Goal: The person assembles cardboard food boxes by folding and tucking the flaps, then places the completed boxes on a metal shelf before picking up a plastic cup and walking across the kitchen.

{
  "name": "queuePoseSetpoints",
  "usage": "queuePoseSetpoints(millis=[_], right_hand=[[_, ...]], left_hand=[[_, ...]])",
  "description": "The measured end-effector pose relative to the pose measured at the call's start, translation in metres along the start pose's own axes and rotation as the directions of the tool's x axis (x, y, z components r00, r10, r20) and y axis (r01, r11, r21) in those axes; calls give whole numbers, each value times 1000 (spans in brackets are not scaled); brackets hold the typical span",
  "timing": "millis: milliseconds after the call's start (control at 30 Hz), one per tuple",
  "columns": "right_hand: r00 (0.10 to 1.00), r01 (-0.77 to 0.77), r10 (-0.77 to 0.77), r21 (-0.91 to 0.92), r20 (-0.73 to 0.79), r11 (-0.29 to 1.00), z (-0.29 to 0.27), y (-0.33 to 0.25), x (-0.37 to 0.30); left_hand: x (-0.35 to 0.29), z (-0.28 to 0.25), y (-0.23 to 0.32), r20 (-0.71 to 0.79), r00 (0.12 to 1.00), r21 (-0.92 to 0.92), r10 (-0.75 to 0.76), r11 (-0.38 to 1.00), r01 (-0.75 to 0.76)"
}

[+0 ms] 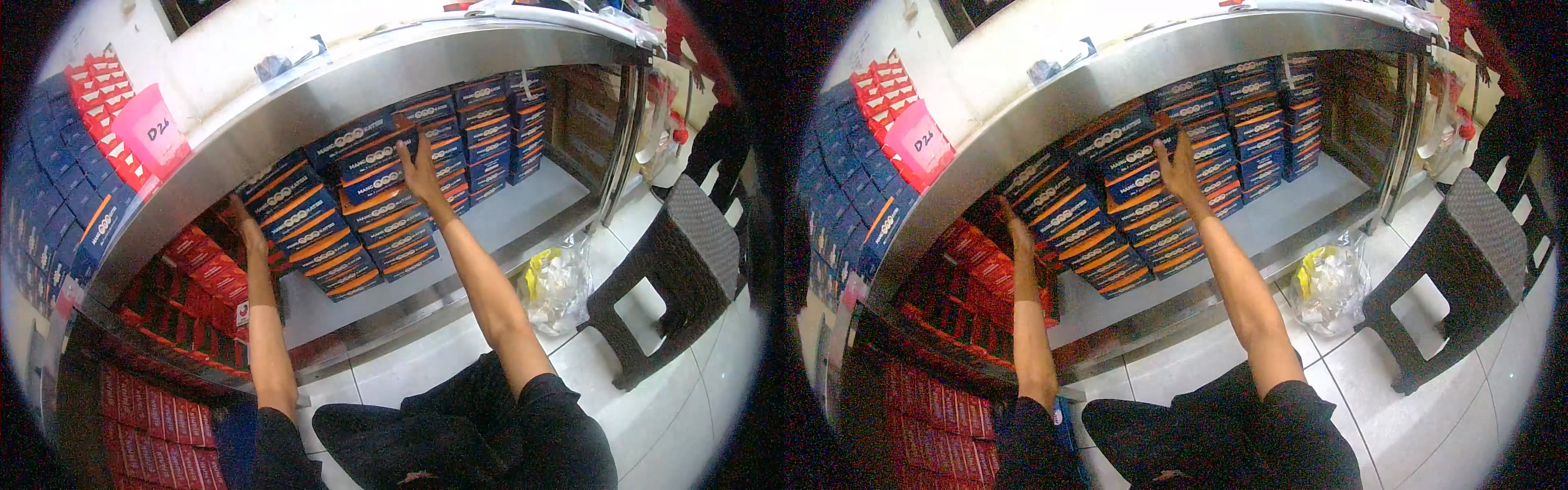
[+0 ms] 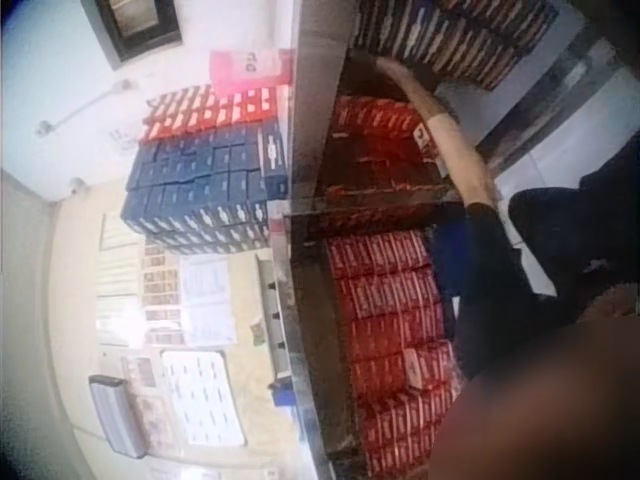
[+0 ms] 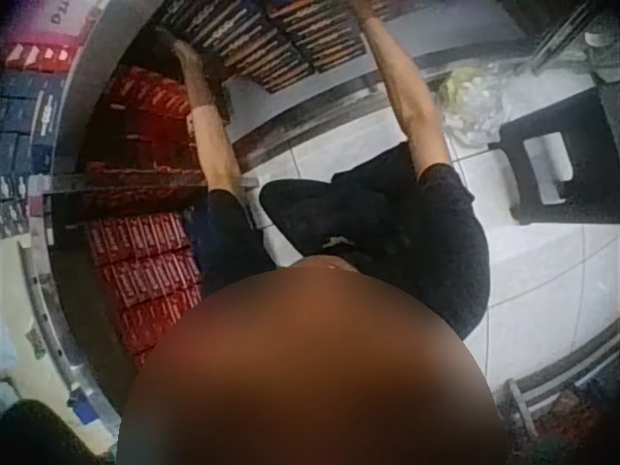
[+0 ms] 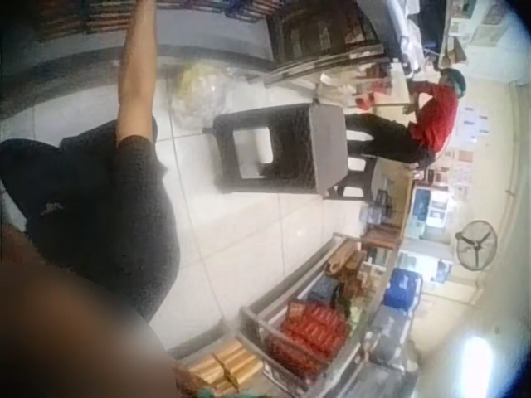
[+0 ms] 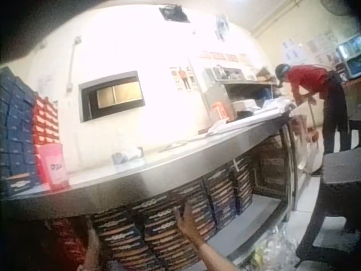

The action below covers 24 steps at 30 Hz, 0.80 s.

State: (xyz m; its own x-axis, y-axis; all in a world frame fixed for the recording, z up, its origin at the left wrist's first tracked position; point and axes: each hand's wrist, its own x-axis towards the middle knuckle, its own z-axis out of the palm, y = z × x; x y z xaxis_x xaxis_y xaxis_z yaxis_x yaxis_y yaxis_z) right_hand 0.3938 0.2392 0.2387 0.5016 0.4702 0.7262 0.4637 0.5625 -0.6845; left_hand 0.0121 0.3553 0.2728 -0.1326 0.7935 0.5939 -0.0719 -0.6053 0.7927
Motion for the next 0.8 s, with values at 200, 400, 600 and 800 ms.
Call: queuePoseSetpoints(millis=[200, 400, 600, 800], right_hand=[[1000, 11, -10, 81, -23, 997, -12, 0, 15], [995, 103, -104, -22, -7, 994, 4, -14, 23], [993, 0, 6, -48, 122, 999, 3, 0, 32], [1000, -11, 8, -133, -23, 991, -34, 2, -18]], left_hand=[[-17, 37, 0, 71, 996, 346, 53, 935, -74], [-10, 14, 14, 70, 993, 383, 91, 917, -111], [-10, 9, 5, 103, 987, 410, 119, 899, -151], [2, -4, -47, 167, 984, 383, 58, 916, -118]])
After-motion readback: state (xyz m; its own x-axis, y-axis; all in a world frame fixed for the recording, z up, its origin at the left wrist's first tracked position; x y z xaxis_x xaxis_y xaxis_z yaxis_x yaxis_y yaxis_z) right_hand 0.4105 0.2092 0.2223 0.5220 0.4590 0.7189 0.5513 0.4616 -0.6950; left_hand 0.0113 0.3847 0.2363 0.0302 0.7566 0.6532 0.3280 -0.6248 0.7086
